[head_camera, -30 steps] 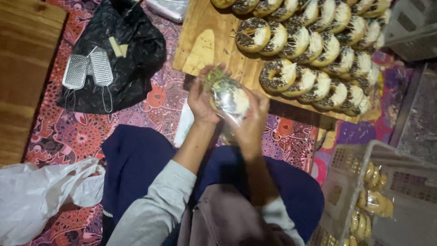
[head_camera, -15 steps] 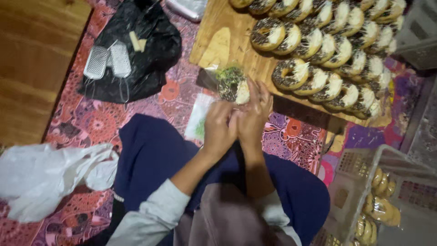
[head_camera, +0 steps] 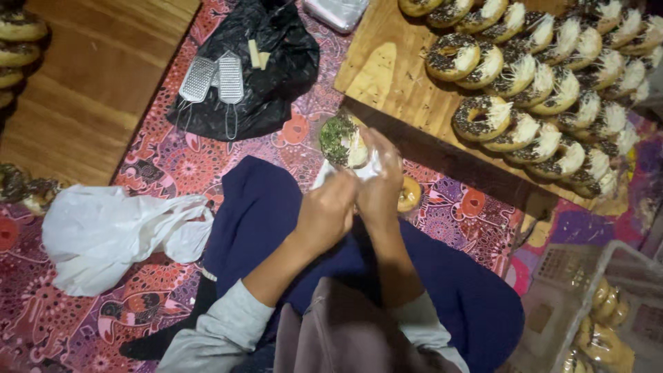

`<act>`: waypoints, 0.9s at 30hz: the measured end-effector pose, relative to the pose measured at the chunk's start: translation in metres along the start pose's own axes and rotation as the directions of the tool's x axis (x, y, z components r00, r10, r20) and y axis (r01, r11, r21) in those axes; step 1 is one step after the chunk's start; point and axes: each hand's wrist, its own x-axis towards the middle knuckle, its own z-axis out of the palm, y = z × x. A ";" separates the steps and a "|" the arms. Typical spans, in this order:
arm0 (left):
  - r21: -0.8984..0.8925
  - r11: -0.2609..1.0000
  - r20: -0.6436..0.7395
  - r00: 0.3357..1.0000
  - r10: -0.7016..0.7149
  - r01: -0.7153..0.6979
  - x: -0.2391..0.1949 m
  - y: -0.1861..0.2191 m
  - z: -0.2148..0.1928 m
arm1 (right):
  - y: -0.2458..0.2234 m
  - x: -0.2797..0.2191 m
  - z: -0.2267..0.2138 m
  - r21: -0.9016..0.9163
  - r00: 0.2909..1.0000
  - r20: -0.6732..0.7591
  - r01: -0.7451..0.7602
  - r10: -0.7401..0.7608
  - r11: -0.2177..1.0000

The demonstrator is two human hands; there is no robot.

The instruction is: The person grates cheese onto donuts arranged on a wooden board, then individually wraps each donut in a clear plastic bag and places them into a crate.

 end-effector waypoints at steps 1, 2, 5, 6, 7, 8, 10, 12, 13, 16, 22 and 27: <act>-0.038 0.995 0.006 0.996 0.089 -0.089 -0.004 -0.002 -0.005 | 0.004 -0.003 0.003 0.040 0.998 0.048 -0.033 0.031 0.999; 0.038 0.975 -0.089 0.971 0.220 -0.217 -0.009 -0.006 -0.011 | 0.009 -0.007 0.005 0.078 0.993 0.098 -0.067 0.059 0.995; 0.197 0.883 -0.238 0.853 0.464 -0.425 -0.026 -0.025 -0.034 | 0.018 -0.012 0.007 0.412 0.826 0.496 -0.495 0.268 0.765; 0.168 0.893 -0.236 0.863 0.447 -0.417 -0.032 -0.033 -0.040 | 0.017 -0.013 0.007 0.466 0.691 0.668 -0.679 0.277 0.568; 0.138 0.903 -0.232 0.873 0.428 -0.407 -0.039 -0.041 -0.045 | 0.011 -0.015 0.008 0.419 0.641 0.722 -0.704 0.260 0.574; 0.089 0.931 -0.299 0.882 0.364 -0.354 -0.047 -0.050 -0.048 | 0.003 -0.018 0.009 0.370 0.588 0.772 -0.725 0.243 0.581; -0.025 0.972 -0.415 0.887 0.204 -0.236 -0.073 -0.065 -0.048 | -0.024 -0.033 0.009 0.185 0.576 0.762 -0.629 0.294 0.755; -0.322 0.942 -0.416 0.878 -0.234 0.099 -0.091 -0.075 -0.040 | -0.053 -0.041 0.007 -0.150 0.710 0.616 -0.320 0.341 0.936; -0.463 0.854 -0.372 0.822 -0.431 0.238 -0.096 -0.081 -0.039 | -0.066 -0.039 0.010 -0.069 0.742 0.635 -0.222 0.214 0.973; -0.795 0.570 -0.245 0.749 -0.616 0.209 -0.103 -0.093 -0.038 | -0.092 -0.032 0.020 0.085 0.779 0.625 -0.001 -0.052 0.996; -0.594 0.729 -0.258 0.778 -0.573 0.340 -0.101 -0.082 -0.040 | -0.087 -0.036 0.036 0.223 0.850 0.387 0.289 -0.357 0.931; -0.323 0.906 -0.307 0.875 -0.375 0.275 -0.101 -0.071 -0.048 | -0.053 -0.031 0.048 0.189 0.865 0.468 0.103 -0.182 0.977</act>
